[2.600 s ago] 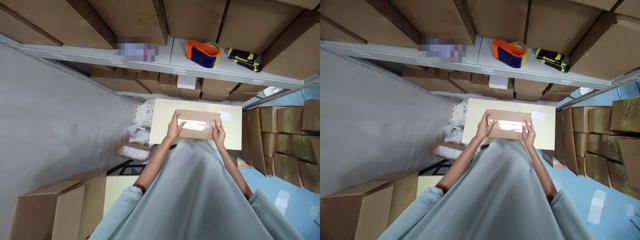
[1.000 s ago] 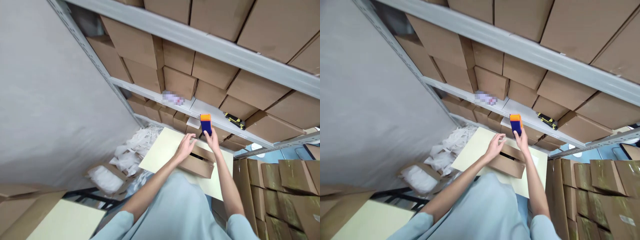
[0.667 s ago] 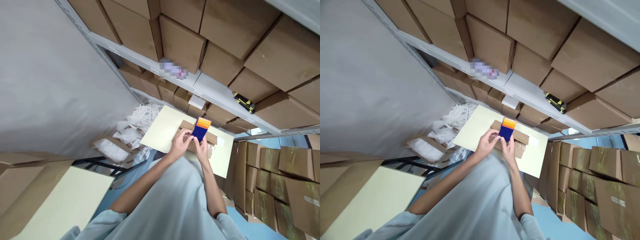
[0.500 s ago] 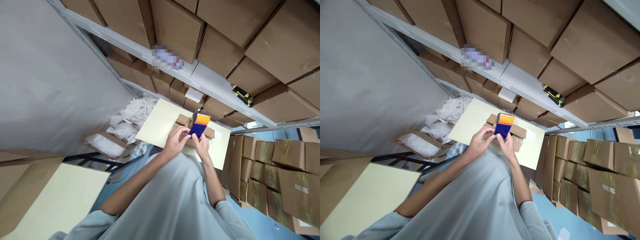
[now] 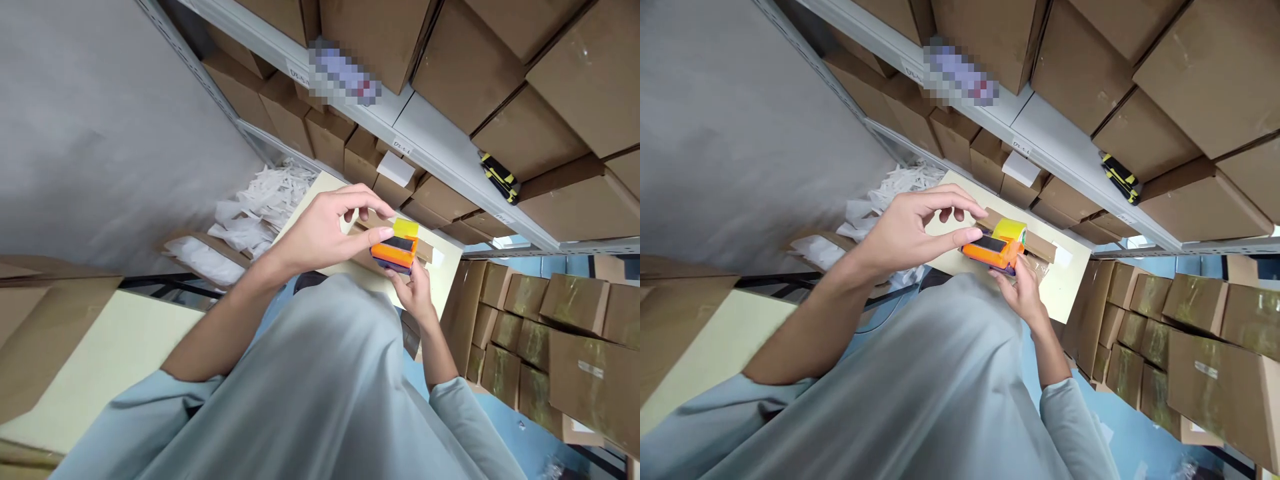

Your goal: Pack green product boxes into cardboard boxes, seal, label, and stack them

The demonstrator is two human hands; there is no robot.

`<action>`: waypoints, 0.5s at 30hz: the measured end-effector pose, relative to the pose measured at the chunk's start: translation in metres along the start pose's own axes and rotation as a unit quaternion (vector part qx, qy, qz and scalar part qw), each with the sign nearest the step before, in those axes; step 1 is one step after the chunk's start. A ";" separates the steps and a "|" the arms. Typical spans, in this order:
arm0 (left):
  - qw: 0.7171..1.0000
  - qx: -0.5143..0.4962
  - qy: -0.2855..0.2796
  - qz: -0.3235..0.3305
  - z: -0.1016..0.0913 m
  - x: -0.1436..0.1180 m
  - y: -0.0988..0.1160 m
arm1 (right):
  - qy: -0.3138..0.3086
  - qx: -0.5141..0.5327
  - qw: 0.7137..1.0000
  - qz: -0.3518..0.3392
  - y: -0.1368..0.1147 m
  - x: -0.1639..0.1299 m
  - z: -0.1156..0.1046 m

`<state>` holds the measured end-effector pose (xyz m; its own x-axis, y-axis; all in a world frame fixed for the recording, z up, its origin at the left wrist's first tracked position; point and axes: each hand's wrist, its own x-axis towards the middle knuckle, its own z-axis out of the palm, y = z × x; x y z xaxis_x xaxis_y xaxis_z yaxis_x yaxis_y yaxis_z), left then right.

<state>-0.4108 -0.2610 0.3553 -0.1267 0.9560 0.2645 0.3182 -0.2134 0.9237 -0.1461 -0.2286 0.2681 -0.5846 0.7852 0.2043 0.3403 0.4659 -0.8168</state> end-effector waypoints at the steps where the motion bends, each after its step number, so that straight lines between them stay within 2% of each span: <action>1: 1.000 0.004 -0.008 0.004 -0.002 0.001 0.003 | 0.000 -0.020 0.999 -0.030 0.000 0.000 -0.003; 4: 0.999 0.018 -0.026 0.040 -0.004 0.000 0.005 | 0.006 -0.070 0.992 -0.107 -0.002 0.002 -0.011; 8: 0.991 0.046 -0.020 0.124 -0.002 -0.005 0.000 | 0.009 -0.137 0.981 -0.141 -0.006 0.002 -0.019; 11: 0.977 0.075 0.020 0.198 0.001 -0.014 0.004 | 0.026 -0.198 0.964 -0.175 -0.012 -0.001 -0.024; 15: 0.938 0.142 0.090 0.302 0.002 -0.035 0.024 | 0.049 -0.234 0.945 -0.224 -0.023 -0.004 -0.026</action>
<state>-0.3966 -0.2987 0.3679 0.0086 0.6232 0.7820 0.6181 -0.6181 0.4857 -0.1320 -0.2321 0.3004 -0.6845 0.4891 0.5406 0.3766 0.8722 -0.3123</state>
